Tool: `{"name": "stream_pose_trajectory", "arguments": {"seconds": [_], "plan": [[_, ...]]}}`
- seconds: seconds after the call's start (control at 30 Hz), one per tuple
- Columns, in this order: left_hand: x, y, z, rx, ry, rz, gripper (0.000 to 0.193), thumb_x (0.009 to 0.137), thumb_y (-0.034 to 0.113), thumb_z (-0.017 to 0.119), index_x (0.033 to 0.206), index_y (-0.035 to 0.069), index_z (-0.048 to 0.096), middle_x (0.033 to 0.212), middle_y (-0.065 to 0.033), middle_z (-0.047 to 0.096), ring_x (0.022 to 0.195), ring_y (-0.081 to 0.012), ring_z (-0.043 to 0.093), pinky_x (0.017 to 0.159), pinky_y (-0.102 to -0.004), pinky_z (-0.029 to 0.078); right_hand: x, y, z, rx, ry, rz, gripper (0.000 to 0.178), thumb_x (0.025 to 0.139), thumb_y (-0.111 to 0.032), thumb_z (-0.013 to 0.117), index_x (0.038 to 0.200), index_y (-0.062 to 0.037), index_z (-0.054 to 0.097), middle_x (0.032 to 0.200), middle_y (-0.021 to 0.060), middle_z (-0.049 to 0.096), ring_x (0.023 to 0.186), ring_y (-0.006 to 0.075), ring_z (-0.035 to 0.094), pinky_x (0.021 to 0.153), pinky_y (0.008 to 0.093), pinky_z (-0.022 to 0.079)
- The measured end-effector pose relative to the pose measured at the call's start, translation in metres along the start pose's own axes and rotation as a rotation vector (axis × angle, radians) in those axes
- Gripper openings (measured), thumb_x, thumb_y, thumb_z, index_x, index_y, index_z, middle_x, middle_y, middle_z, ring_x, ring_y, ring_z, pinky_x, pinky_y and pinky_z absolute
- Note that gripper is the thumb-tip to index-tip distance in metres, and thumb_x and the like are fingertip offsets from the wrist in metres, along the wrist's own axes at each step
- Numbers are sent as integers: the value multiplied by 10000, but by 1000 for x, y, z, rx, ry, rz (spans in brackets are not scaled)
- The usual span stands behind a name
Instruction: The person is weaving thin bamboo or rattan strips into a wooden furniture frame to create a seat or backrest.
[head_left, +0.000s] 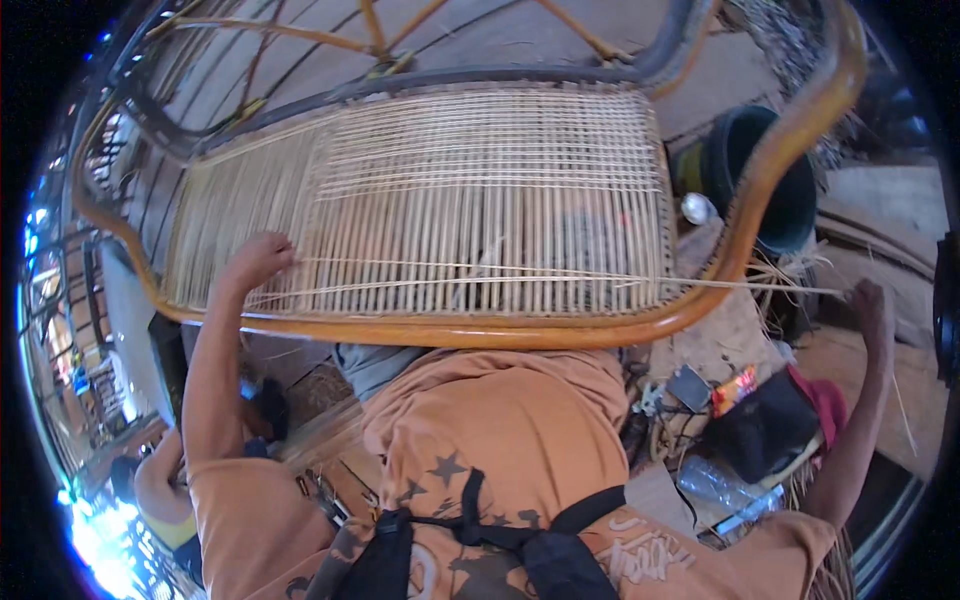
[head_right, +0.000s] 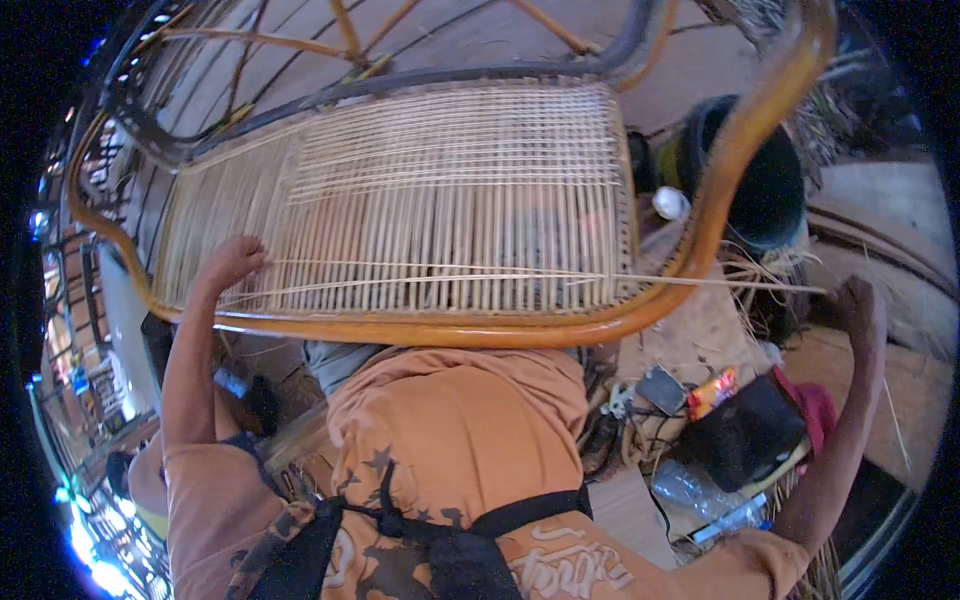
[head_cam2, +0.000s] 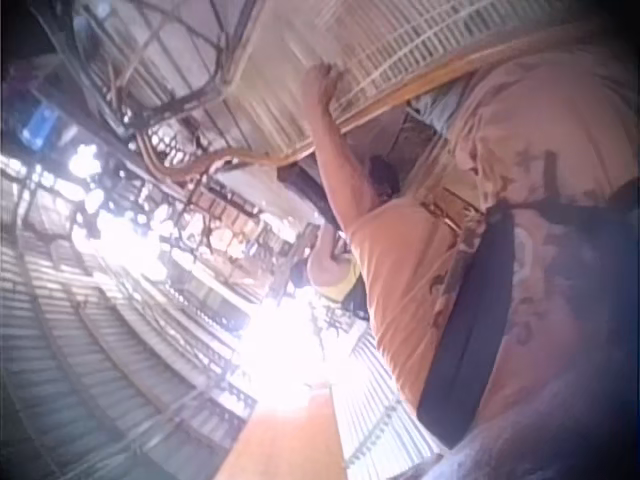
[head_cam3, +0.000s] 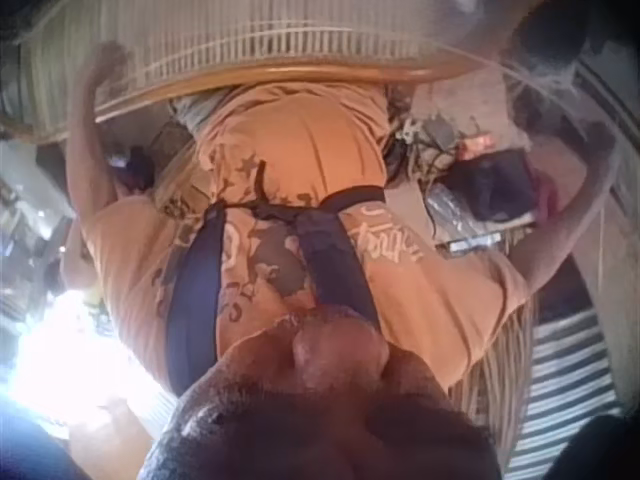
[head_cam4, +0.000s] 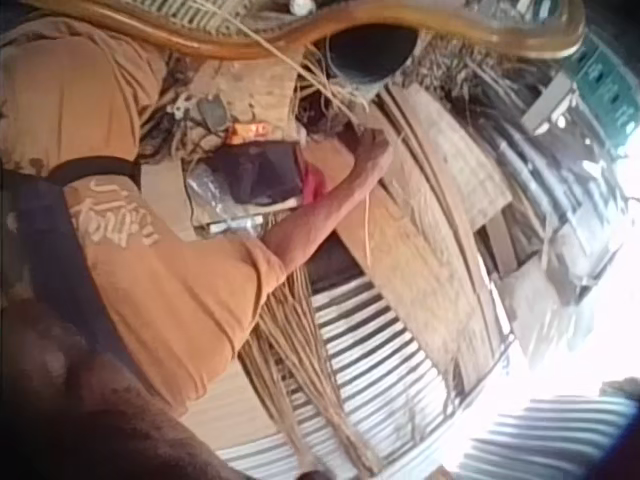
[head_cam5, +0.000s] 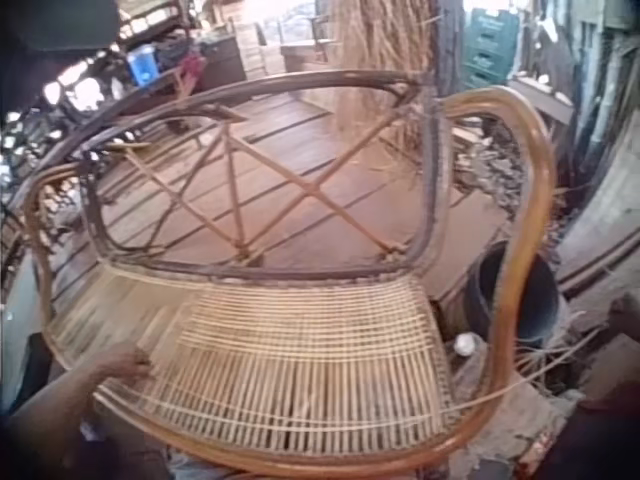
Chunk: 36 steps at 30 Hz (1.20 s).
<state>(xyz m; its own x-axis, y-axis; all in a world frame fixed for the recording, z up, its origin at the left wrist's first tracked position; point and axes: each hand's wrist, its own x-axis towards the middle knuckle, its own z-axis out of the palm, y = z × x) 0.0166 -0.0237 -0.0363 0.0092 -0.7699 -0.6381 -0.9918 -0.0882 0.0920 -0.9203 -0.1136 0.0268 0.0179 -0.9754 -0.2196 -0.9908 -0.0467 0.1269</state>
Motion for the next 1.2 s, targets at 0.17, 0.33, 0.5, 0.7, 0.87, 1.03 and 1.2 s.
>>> {"name": "stream_pose_trajectory", "arguments": {"seconds": [0.17, 0.33, 0.5, 0.7, 0.87, 1.03, 1.2], "plan": [[-6, 17, -8, -149, -61, -192, 228, 836, 211, 639, 833, -16, 655, 694, -149, 627, 679, -265, 631, 656, -423, 480, 8, -1, 1, 173, -24, 121, 265, 873, -209, 651, 824, 25, 537, 728, 204, 537, 634, 279, 440, 627, 399, 412], [-10, 24, -7, -128, -3, -207, 232, 842, 217, 659, 849, -14, 646, 691, -151, 626, 663, -273, 626, 643, -424, 471, 9, 82, 19, -120, -29, 3, 284, 877, -250, 658, 818, 16, 578, 756, 194, 595, 654, 323, 518, 630, 409, 420], [-10, 25, 1, -99, 58, -122, 255, 860, 232, 654, 879, -18, 614, 763, -200, 614, 715, -357, 595, 676, -436, 463, -8, 117, 33, -246, -25, 169, 315, 900, -320, 619, 851, -10, 591, 892, 245, 621, 813, 404, 605, 669, 463, 435], [-15, 19, 14, -263, 110, -87, 236, 894, 209, 614, 897, -24, 578, 764, -205, 605, 724, -360, 594, 682, -435, 456, 2, -71, -29, -345, 633, 0, 231, 927, -191, 606, 1117, -66, 646, 1001, 182, 665, 931, 335, 634, 829, 431, 486], [-15, 11, 26, -243, 172, -101, 250, 923, 226, 576, 906, -21, 545, 731, -165, 559, 676, -280, 543, 647, -406, 443, -17, -283, -24, 524, -314, -222, 209, 865, -118, 649, 1052, -25, 662, 965, 146, 676, 901, 283, 654, 805, 380, 508], [-15, 4, 29, -321, 191, -115, 239, 923, 214, 560, 874, -19, 536, 683, -200, 547, 628, -339, 544, 613, -442, 425, 4, -335, -9, 84, -504, -335, 203, 838, -198, 642, 927, -16, 657, 882, 193, 649, 867, 363, 643, 776, 426, 508], [-16, 4, 38, -362, 248, -126, 250, 928, 228, 567, 881, -16, 539, 676, -175, 533, 610, -293, 523, 600, -414, 420, 22, -334, -2, -5, -625, -309, 173, 843, -182, 612, 868, -13, 644, 894, 200, 651, 867, 381, 641, 773, 454, 501]]}}
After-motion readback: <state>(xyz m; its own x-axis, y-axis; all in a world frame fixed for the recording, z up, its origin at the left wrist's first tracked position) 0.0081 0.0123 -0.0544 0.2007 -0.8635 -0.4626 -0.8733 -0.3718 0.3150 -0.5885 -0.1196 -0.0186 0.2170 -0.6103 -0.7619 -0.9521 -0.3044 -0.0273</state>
